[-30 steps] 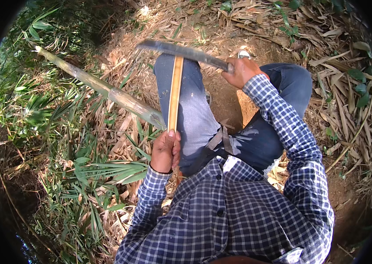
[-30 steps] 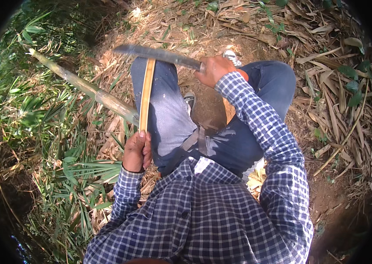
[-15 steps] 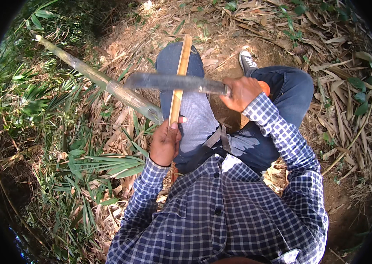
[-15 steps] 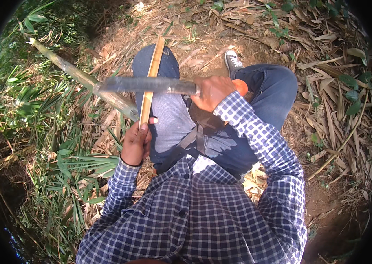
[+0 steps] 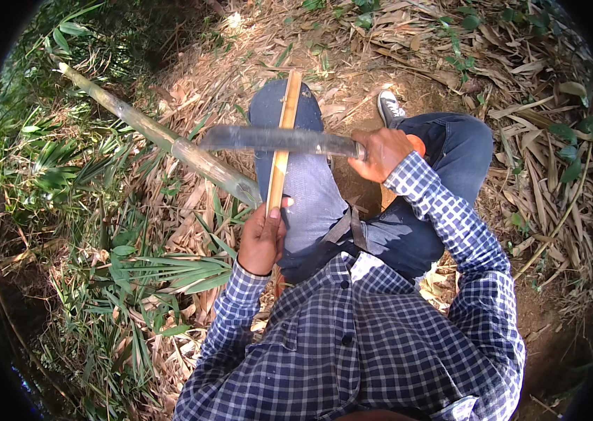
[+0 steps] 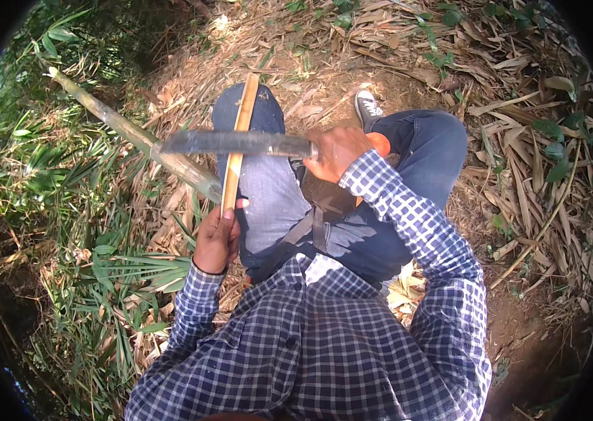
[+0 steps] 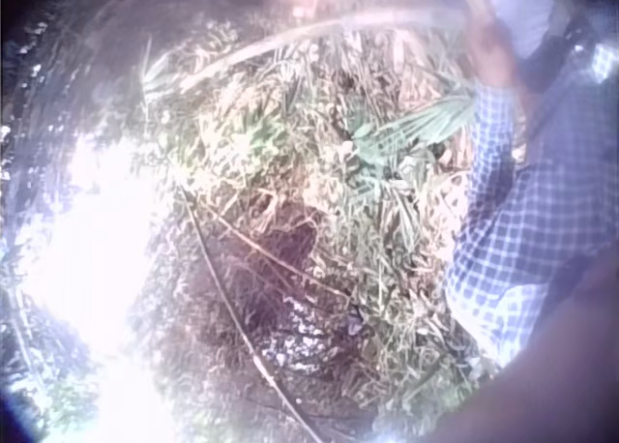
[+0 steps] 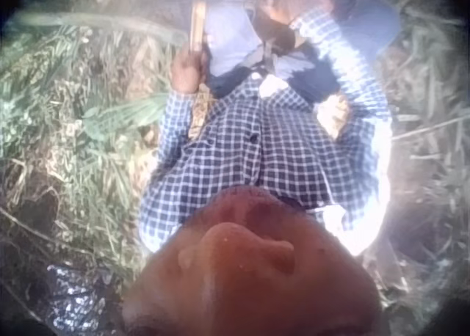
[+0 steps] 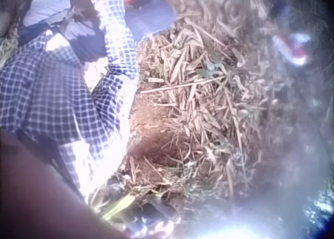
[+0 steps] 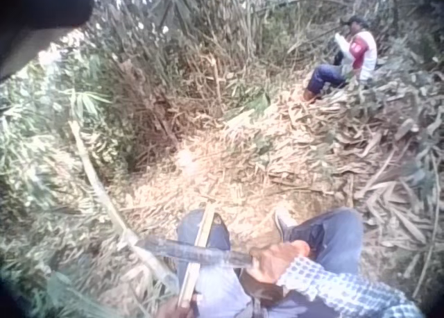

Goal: The person sits on the ground and uses a machete to split a long bamboo pole into thin strips. They hold the bamboo against their leg and repeatedly strike it with the machete to separate the layers.

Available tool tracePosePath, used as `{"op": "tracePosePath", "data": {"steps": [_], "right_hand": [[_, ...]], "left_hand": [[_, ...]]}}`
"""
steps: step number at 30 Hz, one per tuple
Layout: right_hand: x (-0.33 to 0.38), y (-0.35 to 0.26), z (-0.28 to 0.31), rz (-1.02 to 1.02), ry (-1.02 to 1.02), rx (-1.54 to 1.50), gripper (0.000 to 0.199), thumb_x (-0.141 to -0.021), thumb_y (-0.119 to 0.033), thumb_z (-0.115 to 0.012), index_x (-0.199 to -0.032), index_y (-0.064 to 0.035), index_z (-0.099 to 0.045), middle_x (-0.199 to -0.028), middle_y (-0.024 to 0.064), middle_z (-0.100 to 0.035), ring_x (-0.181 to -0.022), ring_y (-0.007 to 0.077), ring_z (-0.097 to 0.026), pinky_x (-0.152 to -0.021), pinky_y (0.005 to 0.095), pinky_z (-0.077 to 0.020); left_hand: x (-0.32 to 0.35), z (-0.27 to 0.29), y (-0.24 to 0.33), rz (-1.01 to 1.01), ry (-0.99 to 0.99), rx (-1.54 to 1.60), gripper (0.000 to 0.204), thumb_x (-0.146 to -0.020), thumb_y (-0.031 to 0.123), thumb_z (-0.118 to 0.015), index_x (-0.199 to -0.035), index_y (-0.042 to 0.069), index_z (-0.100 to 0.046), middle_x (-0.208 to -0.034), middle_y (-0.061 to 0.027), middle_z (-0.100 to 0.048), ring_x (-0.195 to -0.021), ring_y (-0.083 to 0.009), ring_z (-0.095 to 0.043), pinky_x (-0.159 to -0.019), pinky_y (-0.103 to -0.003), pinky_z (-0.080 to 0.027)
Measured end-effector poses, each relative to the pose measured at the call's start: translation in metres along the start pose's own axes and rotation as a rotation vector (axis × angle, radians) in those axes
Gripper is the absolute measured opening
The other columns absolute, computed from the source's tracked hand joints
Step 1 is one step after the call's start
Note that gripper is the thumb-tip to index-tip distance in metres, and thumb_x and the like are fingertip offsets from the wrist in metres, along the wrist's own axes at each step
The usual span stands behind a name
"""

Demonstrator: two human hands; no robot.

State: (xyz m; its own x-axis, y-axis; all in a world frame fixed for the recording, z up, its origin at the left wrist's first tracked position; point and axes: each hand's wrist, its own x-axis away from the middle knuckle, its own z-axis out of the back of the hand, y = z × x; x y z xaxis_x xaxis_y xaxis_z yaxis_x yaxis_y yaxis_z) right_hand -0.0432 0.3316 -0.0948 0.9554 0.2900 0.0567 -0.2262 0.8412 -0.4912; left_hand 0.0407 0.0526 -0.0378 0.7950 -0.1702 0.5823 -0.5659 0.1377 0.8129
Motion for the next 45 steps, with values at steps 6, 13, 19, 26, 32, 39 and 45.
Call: {"op": "tracePosePath", "data": {"steps": [6, 13, 19, 26, 32, 39, 45], "right_hand": [[-0.024, 0.026, -0.003, -0.1, 0.049, 0.005, 0.025, -0.075, -0.029, -0.067, -0.093, -0.011, -0.069, -0.06, 0.0153, -0.063, -0.058, 0.0366, -0.065, -0.059, 0.049, -0.0539], [-0.01, 0.009, -0.004, -0.036, -0.057, 0.013, 0.029, -0.076, -0.03, -0.067, -0.096, -0.0096, -0.069, -0.061, 0.0156, -0.064, -0.057, 0.0365, -0.065, -0.057, 0.05, -0.0536], [-0.021, 0.009, 0.001, -0.053, -0.051, -0.044, 0.026, -0.077, -0.03, -0.066, -0.093, -0.0096, -0.069, -0.059, 0.0145, -0.064, -0.056, 0.035, -0.065, -0.06, 0.0485, -0.055], [-0.037, 0.019, -0.006, -0.225, -0.043, 0.008, 0.034, -0.079, -0.036, -0.065, -0.1, -0.0096, -0.068, -0.069, 0.0144, -0.068, -0.067, 0.0321, -0.069, -0.065, 0.0479, -0.0559], [-0.013, -0.002, 0.001, 0.082, -0.14, 0.051, 0.033, -0.077, -0.031, -0.067, -0.1, -0.0072, -0.067, -0.07, 0.0146, -0.068, -0.067, 0.0319, -0.069, -0.065, 0.0461, -0.0571], [-0.055, 0.056, 0.018, -0.593, -0.04, -0.205, 0.039, -0.081, -0.035, -0.063, -0.105, -0.0055, -0.071, -0.079, 0.0203, -0.07, -0.075, 0.0355, -0.069, -0.076, 0.047, -0.0549], [0.013, -0.005, 0.015, -0.312, 0.029, -0.24, 0.029, -0.075, -0.028, -0.069, -0.091, -0.0041, -0.068, -0.066, 0.0182, -0.063, -0.066, 0.0373, -0.066, -0.061, 0.0455, -0.0511]], "left_hand": [[0.0, -0.002, 0.003, 0.001, -0.003, -0.002, 0.036, -0.106, 0.025, -0.039, -0.124, -0.002, -0.053, -0.062, 0.0032, -0.038, -0.038, -0.0046, -0.031, -0.034, -0.021, -0.028], [0.008, -0.002, -0.001, 0.034, -0.01, 0.008, 0.035, -0.106, 0.023, -0.038, -0.123, -0.003, -0.053, -0.061, 0.0032, -0.037, -0.038, -0.005, -0.032, -0.034, -0.021, -0.029], [0.006, -0.002, 0.0, 0.028, -0.01, 0.024, 0.034, -0.106, 0.022, -0.037, -0.124, -0.002, -0.054, -0.061, 0.0033, -0.037, -0.039, -0.0046, -0.031, -0.034, -0.021, -0.029], [0.004, -0.004, 0.002, 0.011, -0.013, -0.009, 0.033, -0.106, 0.021, -0.037, -0.122, 0.001, -0.056, -0.062, 0.0041, -0.038, -0.039, -0.004, -0.031, -0.034, -0.021, -0.028], [0.001, -0.001, -0.002, 0.007, -0.012, 0.014, 0.034, -0.106, 0.023, -0.038, -0.121, 0.0, -0.057, -0.06, 0.0044, -0.037, -0.037, -0.0034, -0.03, -0.033, -0.021, -0.026], [0.006, 0.005, -0.003, -0.021, 0.026, -0.012, 0.036, -0.106, 0.026, -0.039, -0.123, 0.0, -0.056, -0.061, 0.0054, -0.037, -0.038, -0.0026, -0.028, -0.034, -0.021, -0.024], [-0.023, -0.005, 0.015, 0.104, 0.029, 0.119, 0.049, -0.105, 0.039, -0.037, -0.13, -0.001, -0.052, -0.069, 0.0046, -0.037, -0.047, -0.003, -0.03, -0.039, -0.02, -0.023]]}}
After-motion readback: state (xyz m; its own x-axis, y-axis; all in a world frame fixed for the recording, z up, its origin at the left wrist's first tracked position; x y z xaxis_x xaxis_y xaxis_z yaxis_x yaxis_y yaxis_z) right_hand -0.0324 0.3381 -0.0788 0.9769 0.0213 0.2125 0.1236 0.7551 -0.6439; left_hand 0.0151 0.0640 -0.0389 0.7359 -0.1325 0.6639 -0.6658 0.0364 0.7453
